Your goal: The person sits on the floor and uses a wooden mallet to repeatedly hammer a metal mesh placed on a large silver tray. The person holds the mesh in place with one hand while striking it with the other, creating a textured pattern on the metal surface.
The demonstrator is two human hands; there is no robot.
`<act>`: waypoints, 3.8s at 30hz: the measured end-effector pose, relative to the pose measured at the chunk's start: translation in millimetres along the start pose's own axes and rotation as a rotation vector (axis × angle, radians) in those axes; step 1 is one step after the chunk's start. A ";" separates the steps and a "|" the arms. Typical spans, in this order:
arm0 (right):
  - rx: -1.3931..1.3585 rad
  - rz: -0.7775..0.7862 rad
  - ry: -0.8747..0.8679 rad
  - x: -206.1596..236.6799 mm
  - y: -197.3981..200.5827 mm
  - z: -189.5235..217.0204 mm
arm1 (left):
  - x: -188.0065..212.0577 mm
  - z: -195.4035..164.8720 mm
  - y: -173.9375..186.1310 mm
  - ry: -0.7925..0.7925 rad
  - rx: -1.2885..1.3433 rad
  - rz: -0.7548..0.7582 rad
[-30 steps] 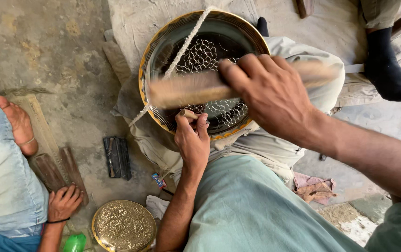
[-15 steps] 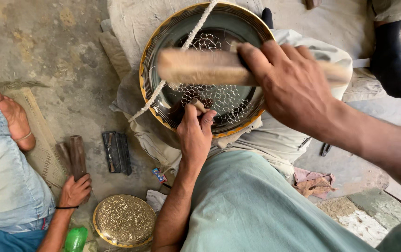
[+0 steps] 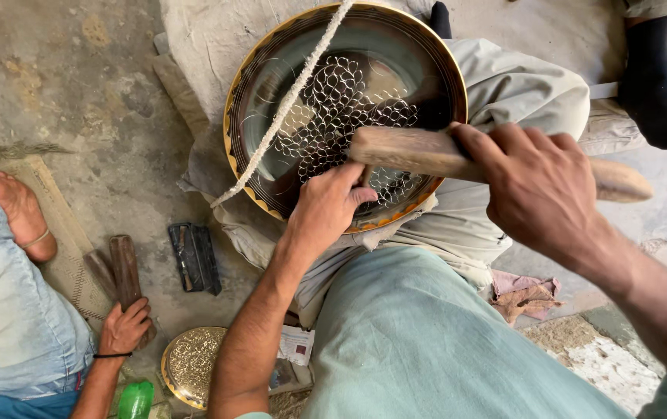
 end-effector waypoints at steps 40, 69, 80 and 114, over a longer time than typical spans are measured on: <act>-0.851 -0.574 -0.441 112.0 -98.1 -32.7 | -18.6 -15.5 -4.0 -0.195 -0.155 0.310; 0.337 -0.334 0.427 -37.6 91.6 103.7 | 67.2 13.1 30.3 0.140 -0.111 -0.622; 0.217 -0.422 0.461 -13.5 109.8 108.6 | 79.1 35.1 5.9 0.043 -0.253 -0.700; 0.194 -0.234 0.179 3.2 39.8 17.9 | 19.1 17.1 -3.7 0.012 -0.124 -0.234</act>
Point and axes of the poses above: each hand's wrist, its own x-axis away from the middle knuckle, its own y-axis out of the back of the hand, z = x × y, the point moved 10 cm from there along -x, towards the middle knuckle, and after that the axes turned 3 degrees about x, right-handed, at the moved point
